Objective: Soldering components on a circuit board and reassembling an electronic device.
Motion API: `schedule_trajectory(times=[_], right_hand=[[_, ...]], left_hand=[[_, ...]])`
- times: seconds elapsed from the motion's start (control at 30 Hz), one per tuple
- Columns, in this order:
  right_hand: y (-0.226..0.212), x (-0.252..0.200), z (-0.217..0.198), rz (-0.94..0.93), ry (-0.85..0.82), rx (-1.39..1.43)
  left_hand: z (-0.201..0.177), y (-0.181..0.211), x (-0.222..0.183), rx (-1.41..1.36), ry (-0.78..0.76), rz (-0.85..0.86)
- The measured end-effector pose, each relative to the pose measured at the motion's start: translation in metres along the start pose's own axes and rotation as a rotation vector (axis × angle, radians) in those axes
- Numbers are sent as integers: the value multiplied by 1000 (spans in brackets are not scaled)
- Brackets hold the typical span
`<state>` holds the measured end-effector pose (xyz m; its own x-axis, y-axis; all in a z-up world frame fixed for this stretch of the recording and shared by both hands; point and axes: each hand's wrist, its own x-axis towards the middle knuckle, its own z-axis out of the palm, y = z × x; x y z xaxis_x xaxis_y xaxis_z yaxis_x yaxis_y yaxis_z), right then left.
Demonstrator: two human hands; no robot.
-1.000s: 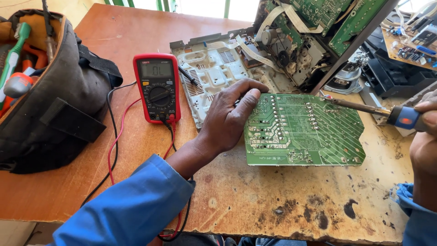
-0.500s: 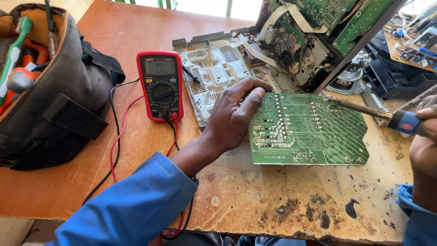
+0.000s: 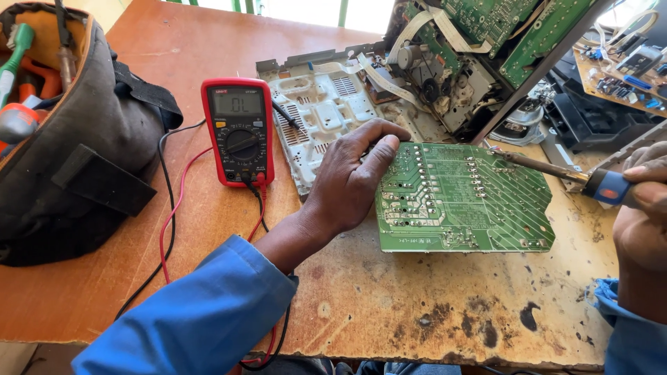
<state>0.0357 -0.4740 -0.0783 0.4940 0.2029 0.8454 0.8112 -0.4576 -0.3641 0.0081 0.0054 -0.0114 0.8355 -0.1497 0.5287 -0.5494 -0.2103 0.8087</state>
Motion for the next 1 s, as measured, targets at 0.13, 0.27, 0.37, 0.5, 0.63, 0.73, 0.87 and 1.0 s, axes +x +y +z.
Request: schedule_trajectory(times=[0.13, 0.27, 0.37, 0.5, 0.63, 0.73, 0.87, 1.0], right_hand=[[-11, 4, 5, -82, 4, -39], [-30, 11, 14, 24, 38, 2], [-44, 16, 18, 83, 42, -16], [-65, 30, 29, 136, 62, 80], [-89, 43, 40, 77, 48, 49], [-98, 48, 45, 122, 98, 50], [-100, 47, 45, 163, 122, 42], [-102, 50, 46, 150, 115, 39]], left_hand=[[-1, 2, 0, -3, -6, 13], [-1, 3, 1, -9, -14, 8], [-1, 2, 0, -9, -17, 10], [-2, 4, 0, -11, -21, -3], [-2, 4, 1, 1, -21, 9], [-2, 6, 1, -9, -27, 2], [-1, 3, 1, 3, -19, 5], [-1, 3, 1, 3, -20, 6]])
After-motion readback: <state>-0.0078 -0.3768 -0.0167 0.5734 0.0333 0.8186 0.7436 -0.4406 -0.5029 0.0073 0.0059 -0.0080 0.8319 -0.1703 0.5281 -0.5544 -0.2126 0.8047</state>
